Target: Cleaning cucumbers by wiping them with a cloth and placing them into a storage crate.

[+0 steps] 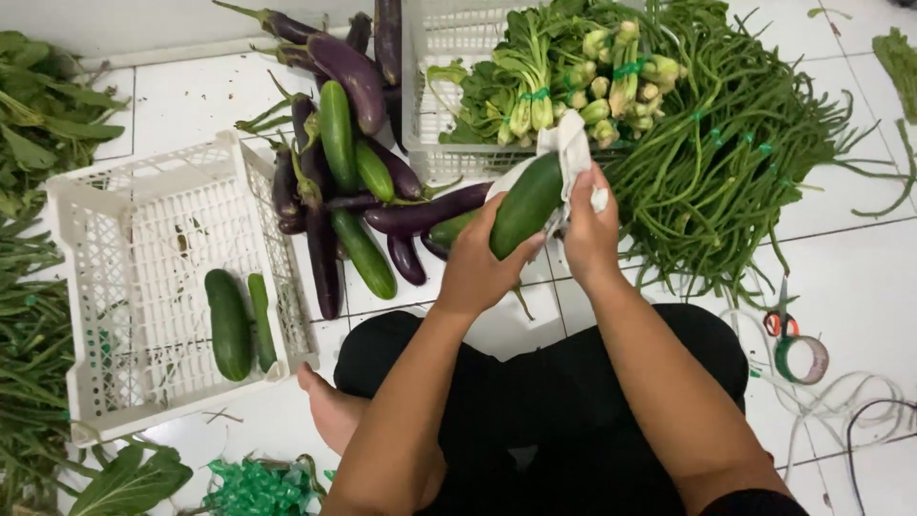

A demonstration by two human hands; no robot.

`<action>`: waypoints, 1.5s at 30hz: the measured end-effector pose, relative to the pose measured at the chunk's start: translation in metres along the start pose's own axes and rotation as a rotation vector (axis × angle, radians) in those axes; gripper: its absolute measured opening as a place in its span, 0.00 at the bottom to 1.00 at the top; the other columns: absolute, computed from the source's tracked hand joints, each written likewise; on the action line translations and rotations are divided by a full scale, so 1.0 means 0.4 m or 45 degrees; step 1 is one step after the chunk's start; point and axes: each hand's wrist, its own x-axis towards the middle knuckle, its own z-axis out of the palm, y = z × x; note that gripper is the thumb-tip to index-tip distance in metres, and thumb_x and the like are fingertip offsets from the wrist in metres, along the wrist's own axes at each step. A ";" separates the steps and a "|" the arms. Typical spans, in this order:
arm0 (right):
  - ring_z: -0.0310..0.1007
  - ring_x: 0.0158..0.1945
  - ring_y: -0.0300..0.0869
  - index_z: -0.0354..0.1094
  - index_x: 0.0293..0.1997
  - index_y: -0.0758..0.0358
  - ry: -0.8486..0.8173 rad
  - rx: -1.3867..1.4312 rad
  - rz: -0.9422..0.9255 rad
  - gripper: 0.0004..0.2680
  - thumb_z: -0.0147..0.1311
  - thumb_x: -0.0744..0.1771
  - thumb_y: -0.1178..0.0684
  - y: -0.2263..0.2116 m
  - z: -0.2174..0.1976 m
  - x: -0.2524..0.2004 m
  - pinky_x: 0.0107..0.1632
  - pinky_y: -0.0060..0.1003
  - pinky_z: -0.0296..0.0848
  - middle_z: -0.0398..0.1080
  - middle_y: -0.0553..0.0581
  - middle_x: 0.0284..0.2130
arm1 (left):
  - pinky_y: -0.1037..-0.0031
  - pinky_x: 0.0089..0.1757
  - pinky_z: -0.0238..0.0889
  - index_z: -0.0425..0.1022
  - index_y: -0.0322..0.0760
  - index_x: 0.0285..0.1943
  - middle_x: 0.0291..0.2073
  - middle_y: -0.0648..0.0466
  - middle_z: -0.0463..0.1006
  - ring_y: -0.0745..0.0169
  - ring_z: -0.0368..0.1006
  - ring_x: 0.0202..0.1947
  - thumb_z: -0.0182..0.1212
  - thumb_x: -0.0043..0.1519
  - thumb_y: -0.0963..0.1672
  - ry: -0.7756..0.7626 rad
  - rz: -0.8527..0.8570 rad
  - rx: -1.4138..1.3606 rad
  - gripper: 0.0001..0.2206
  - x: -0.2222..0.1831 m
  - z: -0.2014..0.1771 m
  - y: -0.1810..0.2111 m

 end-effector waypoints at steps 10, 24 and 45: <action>0.58 0.71 0.58 0.48 0.75 0.66 -0.135 0.175 0.299 0.21 0.40 0.74 0.44 -0.147 0.076 -0.032 0.70 0.53 0.58 0.56 0.72 0.68 | 0.48 0.52 0.67 0.57 0.31 0.75 0.58 0.32 0.73 0.34 0.72 0.59 0.58 0.66 0.54 -0.018 -0.168 -0.160 0.34 -0.003 -0.005 0.023; 0.53 0.72 0.53 0.60 0.64 0.64 -0.234 0.280 -0.057 0.18 0.34 0.74 0.40 -0.095 0.030 -0.012 0.73 0.54 0.51 0.58 0.64 0.66 | 0.47 0.55 0.65 0.56 0.32 0.77 0.61 0.34 0.71 0.36 0.70 0.61 0.59 0.63 0.56 -0.213 -0.323 0.008 0.37 0.015 -0.002 0.024; 0.33 0.76 0.73 0.66 0.60 0.60 -0.396 -0.379 -0.378 0.21 0.30 0.73 0.36 -0.137 0.062 -0.018 0.74 0.72 0.39 0.39 0.69 0.73 | 0.47 0.61 0.60 0.57 0.35 0.77 0.67 0.34 0.66 0.35 0.65 0.67 0.61 0.61 0.53 -0.131 -0.293 0.143 0.36 0.011 -0.013 -0.002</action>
